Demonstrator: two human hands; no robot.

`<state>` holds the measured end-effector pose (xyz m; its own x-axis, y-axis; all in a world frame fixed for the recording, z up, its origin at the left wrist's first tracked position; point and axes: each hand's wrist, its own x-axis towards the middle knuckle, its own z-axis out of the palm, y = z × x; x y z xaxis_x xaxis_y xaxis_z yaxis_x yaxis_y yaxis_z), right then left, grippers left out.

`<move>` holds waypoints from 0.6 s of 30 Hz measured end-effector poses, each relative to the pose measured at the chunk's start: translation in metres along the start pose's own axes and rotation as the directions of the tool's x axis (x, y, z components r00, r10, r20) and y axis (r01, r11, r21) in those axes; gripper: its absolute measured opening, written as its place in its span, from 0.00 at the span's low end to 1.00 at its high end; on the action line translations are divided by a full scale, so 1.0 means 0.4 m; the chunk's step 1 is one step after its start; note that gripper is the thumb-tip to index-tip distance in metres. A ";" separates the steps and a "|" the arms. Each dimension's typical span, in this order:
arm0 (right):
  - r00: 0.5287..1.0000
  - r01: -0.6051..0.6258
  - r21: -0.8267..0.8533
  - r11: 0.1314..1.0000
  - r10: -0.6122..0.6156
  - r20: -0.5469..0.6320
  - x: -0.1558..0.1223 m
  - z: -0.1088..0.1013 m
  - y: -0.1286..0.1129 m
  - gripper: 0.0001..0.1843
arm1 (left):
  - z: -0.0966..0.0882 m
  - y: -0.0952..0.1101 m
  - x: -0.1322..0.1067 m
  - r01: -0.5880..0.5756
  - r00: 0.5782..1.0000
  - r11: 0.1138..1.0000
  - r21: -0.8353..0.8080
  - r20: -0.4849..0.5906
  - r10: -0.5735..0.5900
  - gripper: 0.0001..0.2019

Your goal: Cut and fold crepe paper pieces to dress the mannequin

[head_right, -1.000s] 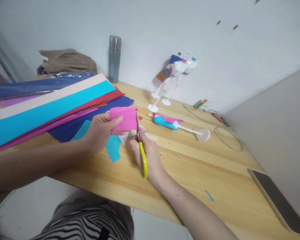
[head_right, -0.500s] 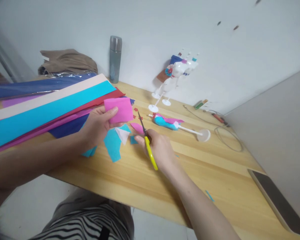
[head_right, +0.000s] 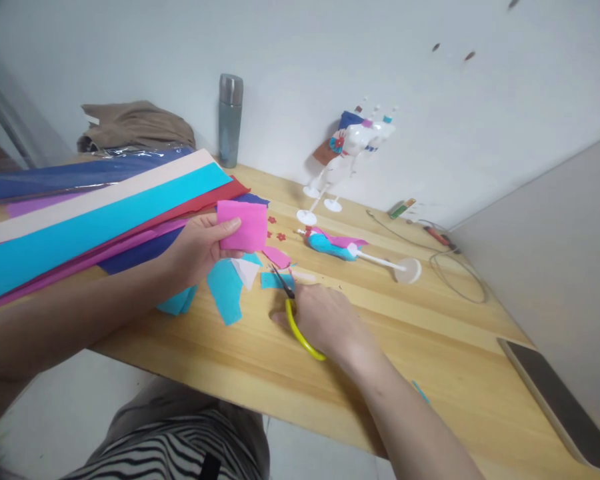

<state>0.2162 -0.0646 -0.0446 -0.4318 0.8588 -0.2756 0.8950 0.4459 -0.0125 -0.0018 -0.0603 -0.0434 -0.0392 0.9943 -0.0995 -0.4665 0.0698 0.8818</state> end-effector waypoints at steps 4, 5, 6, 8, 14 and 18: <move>1.000 -0.027 0.011 1.000 0.027 0.004 -0.010 -0.005 0.000 0.11 | -0.003 0.000 0.003 -0.003 1.000 1.000 0.008 -0.010 0.003 0.08; 1.000 -0.030 0.018 0.999 0.030 0.008 -0.015 -0.007 -0.002 0.09 | -0.004 0.000 0.004 -0.004 1.000 1.000 0.011 -0.012 0.004 0.08; 1.000 -0.025 0.029 0.999 0.024 0.016 -0.020 -0.009 -0.004 0.08 | -0.004 0.001 0.004 -0.006 1.000 1.000 0.014 -0.015 0.006 0.07; 0.998 0.010 0.050 0.999 -0.012 0.057 -0.029 -0.011 -0.012 0.09 | -0.004 0.003 0.005 -0.009 1.000 1.000 0.019 -0.025 0.010 0.06; 0.989 0.137 0.208 0.969 -0.147 0.033 -0.046 0.008 -0.030 0.08 | -0.002 0.010 0.006 -0.040 0.998 0.999 0.025 -0.042 0.041 0.05; 0.977 0.212 0.351 0.912 -0.204 -0.060 -0.050 0.016 -0.011 0.09 | -0.001 0.011 0.006 -0.036 0.998 0.999 0.028 -0.041 0.037 0.06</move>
<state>0.2218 -0.0855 -0.0451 -0.6113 0.7632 -0.2092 0.7640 0.5002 -0.4075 -0.0043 -0.0578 -0.0397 -0.0930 0.9920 -0.0852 -0.4400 0.0359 0.8973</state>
